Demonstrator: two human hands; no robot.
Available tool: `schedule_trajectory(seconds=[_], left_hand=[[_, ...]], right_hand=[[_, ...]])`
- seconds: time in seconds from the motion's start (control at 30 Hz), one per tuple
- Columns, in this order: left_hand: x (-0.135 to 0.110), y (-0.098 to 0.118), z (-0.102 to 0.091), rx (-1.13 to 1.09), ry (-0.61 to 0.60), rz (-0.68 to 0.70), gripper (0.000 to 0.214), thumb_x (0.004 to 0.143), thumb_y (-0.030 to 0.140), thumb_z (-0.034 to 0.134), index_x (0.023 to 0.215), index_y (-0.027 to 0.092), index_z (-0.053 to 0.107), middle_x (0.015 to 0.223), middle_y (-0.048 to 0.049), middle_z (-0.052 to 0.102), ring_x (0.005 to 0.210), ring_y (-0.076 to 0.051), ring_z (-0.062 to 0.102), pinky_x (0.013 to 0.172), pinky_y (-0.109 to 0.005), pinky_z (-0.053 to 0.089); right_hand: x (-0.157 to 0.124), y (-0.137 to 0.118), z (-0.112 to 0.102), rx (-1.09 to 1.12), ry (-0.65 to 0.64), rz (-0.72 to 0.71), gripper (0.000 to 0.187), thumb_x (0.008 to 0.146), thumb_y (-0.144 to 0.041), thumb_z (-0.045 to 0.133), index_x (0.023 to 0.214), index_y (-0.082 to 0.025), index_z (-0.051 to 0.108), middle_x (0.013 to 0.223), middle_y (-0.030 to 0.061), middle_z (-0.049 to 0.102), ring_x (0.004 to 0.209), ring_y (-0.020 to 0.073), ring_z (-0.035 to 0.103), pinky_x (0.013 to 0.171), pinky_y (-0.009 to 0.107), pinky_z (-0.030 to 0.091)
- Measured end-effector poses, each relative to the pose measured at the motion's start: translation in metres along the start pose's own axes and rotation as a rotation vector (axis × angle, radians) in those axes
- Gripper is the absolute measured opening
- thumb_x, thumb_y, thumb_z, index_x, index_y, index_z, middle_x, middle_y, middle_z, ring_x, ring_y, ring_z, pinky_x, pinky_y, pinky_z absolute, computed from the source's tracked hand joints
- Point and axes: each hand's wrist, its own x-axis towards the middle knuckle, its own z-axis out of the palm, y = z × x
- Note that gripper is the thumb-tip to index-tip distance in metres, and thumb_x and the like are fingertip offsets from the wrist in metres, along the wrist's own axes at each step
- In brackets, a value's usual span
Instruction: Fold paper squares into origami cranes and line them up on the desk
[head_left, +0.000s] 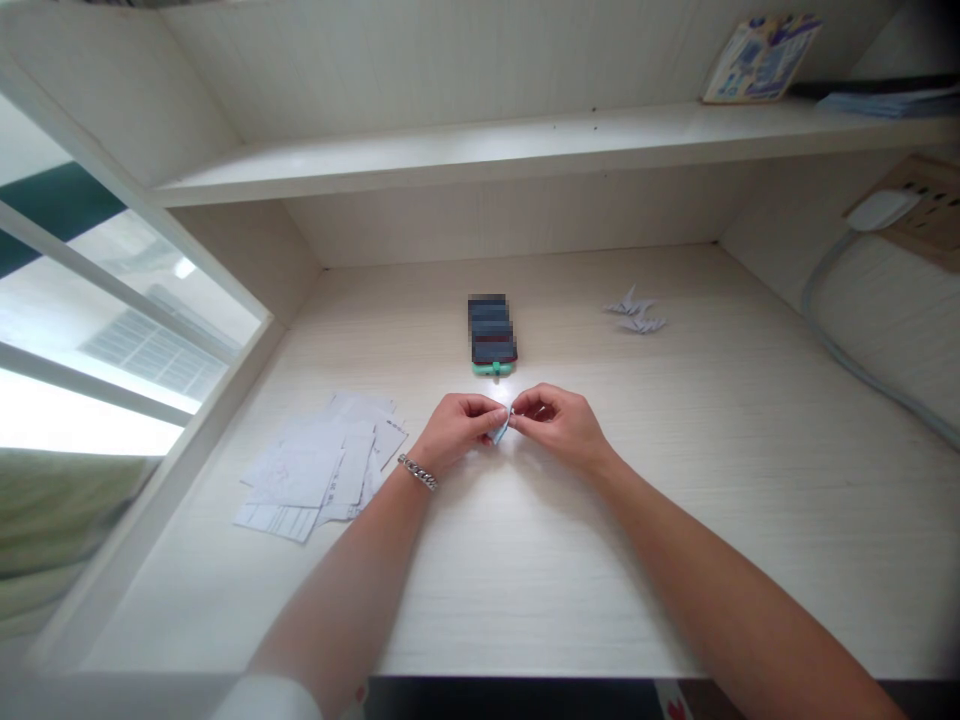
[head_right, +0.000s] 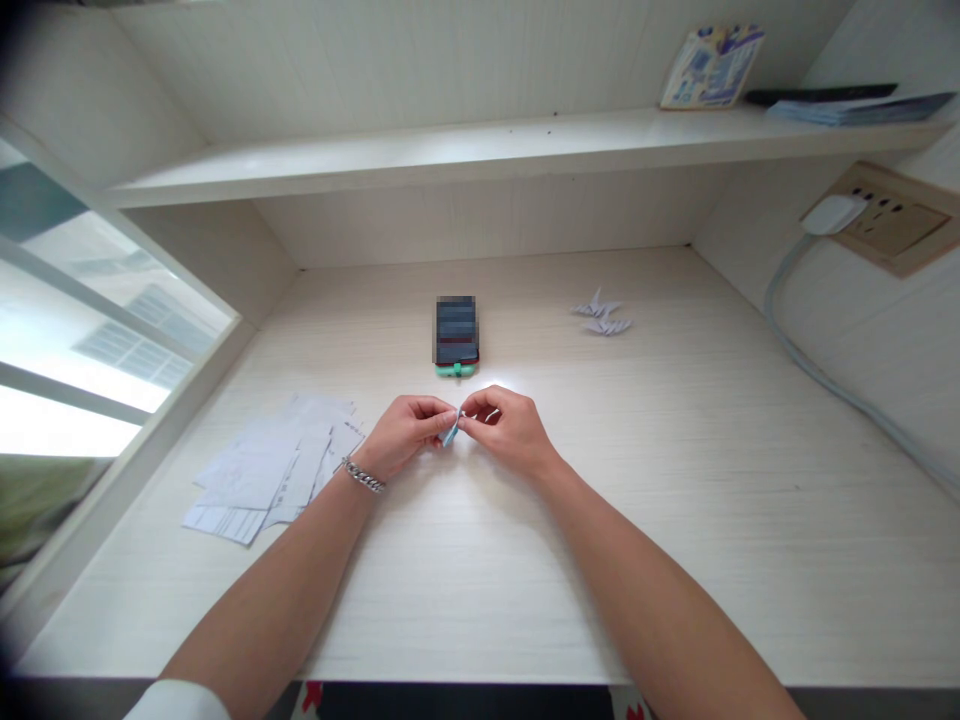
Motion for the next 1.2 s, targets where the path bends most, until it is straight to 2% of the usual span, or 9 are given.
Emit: schedule_trajectory(seconds=[0.47, 0.77, 1.0, 1.2], left_hand=[[-0.0002, 0.0011, -0.0005, 0.080, 0.004, -0.009, 0.030, 0.067, 0.041, 0.070, 0.074, 0.012, 0.070, 0.065, -0.0049, 0.062, 0.053, -0.010, 0.051, 0.049, -0.023, 0.041], [-0.0009, 0.0034, -0.0009, 0.155, 0.005, -0.002, 0.027, 0.070, 0.039, 0.068, 0.075, 0.012, 0.070, 0.067, -0.0055, 0.063, 0.055, -0.011, 0.052, 0.051, -0.024, 0.042], [-0.0001, 0.0022, 0.0004, -0.050, -0.010, -0.016, 0.028, 0.065, 0.039, 0.073, 0.070, 0.011, 0.068, 0.062, -0.0036, 0.060, 0.054, -0.009, 0.050, 0.050, -0.023, 0.040], [0.0006, 0.0021, 0.0038, -0.066, 0.044, 0.007, 0.034, 0.063, 0.042, 0.073, 0.072, 0.010, 0.068, 0.063, -0.0041, 0.059, 0.054, -0.009, 0.049, 0.050, -0.022, 0.040]], right_hand=[[0.0002, 0.0003, -0.0009, -0.030, -0.037, -0.018, 0.006, 0.069, -0.024, 0.064, 0.072, -0.019, 0.062, 0.070, 0.0005, 0.063, 0.061, 0.0132, 0.058, 0.056, 0.026, 0.049], [-0.0015, 0.0007, -0.0009, -0.101, -0.023, -0.095, 0.002, 0.071, -0.020, 0.063, 0.073, -0.019, 0.063, 0.073, 0.0007, 0.062, 0.062, 0.0130, 0.058, 0.057, 0.026, 0.049], [-0.0017, -0.0019, -0.0003, -0.047, -0.040, -0.124, 0.005, 0.076, -0.025, 0.063, 0.073, -0.020, 0.064, 0.074, 0.0008, 0.062, 0.064, 0.0132, 0.058, 0.057, 0.025, 0.048], [-0.0032, -0.0034, 0.0000, -0.178, 0.027, -0.215, 0.004, 0.077, -0.019, 0.061, 0.079, -0.020, 0.064, 0.075, 0.0011, 0.062, 0.065, 0.0129, 0.057, 0.060, 0.026, 0.047]])
